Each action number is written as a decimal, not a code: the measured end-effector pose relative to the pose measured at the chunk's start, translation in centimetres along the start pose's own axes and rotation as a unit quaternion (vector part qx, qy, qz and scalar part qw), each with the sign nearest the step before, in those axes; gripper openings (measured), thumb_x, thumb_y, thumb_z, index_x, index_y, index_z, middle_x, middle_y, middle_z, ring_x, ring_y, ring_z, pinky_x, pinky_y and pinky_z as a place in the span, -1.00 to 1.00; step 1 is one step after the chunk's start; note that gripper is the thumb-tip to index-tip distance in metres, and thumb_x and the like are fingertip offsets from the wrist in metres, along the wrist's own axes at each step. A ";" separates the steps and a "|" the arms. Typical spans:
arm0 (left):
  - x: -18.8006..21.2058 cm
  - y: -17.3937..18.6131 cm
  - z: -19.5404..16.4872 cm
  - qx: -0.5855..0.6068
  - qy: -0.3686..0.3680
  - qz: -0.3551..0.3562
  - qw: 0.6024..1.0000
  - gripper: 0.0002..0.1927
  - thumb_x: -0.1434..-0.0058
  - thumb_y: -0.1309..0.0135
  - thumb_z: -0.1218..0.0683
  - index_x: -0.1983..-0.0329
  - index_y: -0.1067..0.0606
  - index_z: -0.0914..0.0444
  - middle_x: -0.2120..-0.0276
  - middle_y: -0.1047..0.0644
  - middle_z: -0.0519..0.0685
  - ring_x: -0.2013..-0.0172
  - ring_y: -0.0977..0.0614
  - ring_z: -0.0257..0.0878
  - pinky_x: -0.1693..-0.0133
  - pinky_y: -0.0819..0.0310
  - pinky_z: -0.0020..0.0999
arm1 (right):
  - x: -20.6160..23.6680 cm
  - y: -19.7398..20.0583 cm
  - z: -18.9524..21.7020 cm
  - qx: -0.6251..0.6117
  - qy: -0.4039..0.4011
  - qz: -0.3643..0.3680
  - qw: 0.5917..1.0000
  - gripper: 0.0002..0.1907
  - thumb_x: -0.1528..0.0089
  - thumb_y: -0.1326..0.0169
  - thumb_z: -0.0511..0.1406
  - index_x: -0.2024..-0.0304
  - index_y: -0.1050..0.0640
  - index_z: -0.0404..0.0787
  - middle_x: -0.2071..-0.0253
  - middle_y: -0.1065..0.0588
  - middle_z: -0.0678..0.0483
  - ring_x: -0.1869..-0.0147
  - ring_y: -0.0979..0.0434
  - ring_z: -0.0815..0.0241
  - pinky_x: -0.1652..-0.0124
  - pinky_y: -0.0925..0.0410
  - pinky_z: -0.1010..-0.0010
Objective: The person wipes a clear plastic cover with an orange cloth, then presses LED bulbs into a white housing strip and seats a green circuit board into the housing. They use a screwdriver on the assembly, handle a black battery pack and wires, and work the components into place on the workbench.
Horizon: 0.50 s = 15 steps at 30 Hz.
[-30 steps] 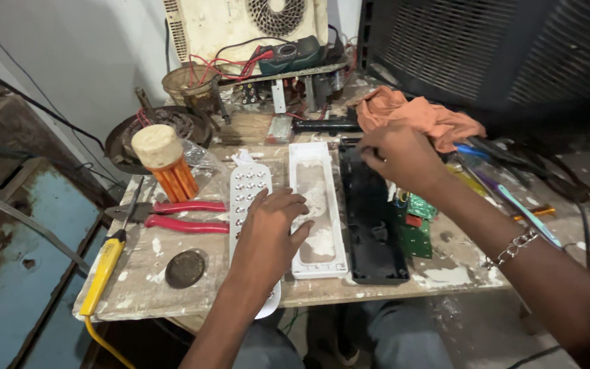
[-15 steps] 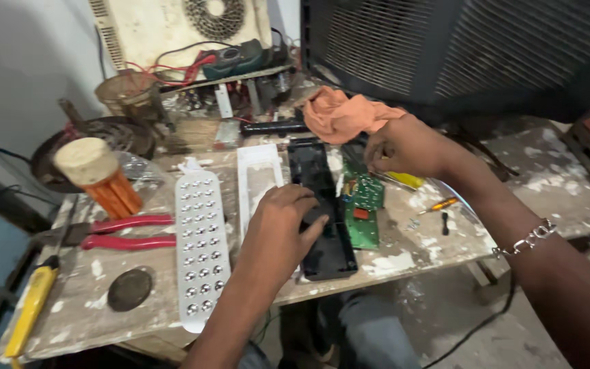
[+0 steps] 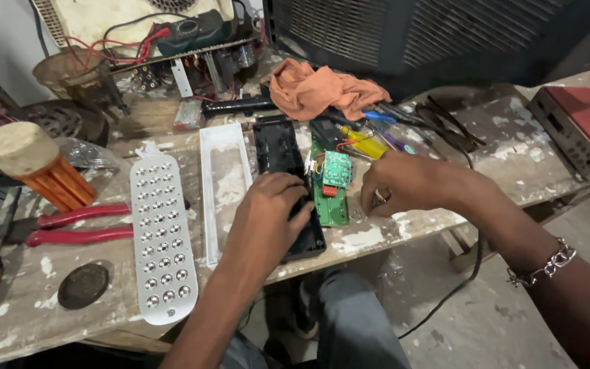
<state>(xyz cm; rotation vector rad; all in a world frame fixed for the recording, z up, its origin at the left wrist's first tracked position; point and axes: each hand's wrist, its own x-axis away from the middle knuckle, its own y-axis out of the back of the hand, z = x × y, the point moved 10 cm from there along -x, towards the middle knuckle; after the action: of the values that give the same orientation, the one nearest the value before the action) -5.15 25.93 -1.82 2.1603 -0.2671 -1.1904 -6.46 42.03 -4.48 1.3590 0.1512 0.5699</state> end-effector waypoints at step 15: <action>4.0 5.9 3.8 -0.096 0.094 -0.059 0.989 -0.82 -0.16 -0.21 0.21 0.18 -0.64 0.38 0.07 -0.62 0.14 0.02 -0.60 0.11 -0.03 -0.47 -0.07 | 0.6 -0.9 1.0 -0.005 0.027 -0.036 0.999 -0.77 -0.03 -0.27 -0.34 0.24 -0.71 -0.17 0.31 -0.67 0.05 0.25 -0.69 0.11 0.17 -0.50 0.29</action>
<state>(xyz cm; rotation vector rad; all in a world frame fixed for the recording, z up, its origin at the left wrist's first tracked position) -5.24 17.82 -2.30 2.1226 0.0554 -1.0204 -5.26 41.34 -5.02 1.3246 0.2405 0.5453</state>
